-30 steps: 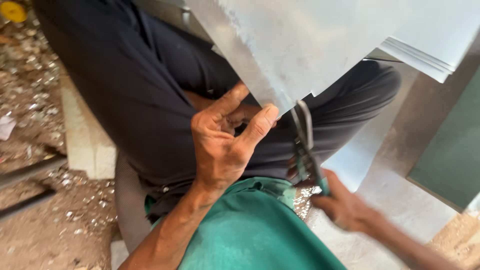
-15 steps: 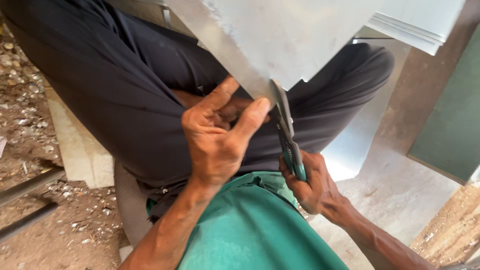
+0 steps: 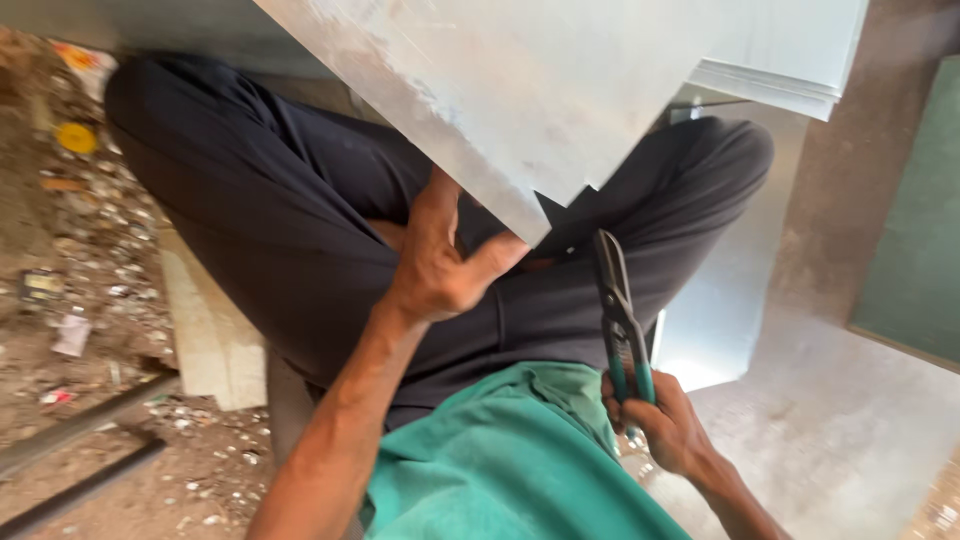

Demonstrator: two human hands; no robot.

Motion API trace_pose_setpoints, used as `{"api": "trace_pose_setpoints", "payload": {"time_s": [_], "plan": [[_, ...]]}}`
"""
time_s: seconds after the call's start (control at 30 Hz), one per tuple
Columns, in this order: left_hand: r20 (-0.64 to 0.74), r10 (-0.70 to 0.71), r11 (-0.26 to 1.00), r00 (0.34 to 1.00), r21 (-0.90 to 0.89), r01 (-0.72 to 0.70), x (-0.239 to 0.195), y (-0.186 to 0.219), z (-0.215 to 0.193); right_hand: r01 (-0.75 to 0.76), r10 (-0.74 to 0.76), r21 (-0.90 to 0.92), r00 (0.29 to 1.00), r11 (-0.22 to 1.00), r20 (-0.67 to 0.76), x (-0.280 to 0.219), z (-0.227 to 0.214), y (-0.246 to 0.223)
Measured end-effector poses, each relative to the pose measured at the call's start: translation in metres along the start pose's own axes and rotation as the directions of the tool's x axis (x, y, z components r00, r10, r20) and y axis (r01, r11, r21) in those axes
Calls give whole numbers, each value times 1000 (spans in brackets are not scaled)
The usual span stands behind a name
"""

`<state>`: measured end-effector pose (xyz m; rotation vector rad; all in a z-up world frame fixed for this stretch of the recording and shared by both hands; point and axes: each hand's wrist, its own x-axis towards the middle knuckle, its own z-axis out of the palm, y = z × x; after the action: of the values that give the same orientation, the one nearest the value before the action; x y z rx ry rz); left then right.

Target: The person sits cross-legged on the ground and uses tin snips to cut rectangular pieces from translucent plastic sheets. They hold the sheet on their lap, make cuts along the edges, and place the cut pieces onto a stack on the floor.

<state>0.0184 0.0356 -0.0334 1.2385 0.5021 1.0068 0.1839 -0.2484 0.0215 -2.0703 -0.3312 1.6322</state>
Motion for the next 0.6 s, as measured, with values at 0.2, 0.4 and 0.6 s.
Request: {"api": "trace_pose_setpoints", "payload": {"time_s": [0.2,0.4,0.6], "plan": [[269,-140,990,953,42,133,4,-21,-29,59,-62,-30,990,998,-123,6,13,29],[233,-243,585,942,-739,334,29,-10,-56,355,-378,-145,908,924,-183,22,8,40],[91,-386,808,918,-447,384,12,16,15,42,-72,-163,980,986,-183,9,0,-9]]}}
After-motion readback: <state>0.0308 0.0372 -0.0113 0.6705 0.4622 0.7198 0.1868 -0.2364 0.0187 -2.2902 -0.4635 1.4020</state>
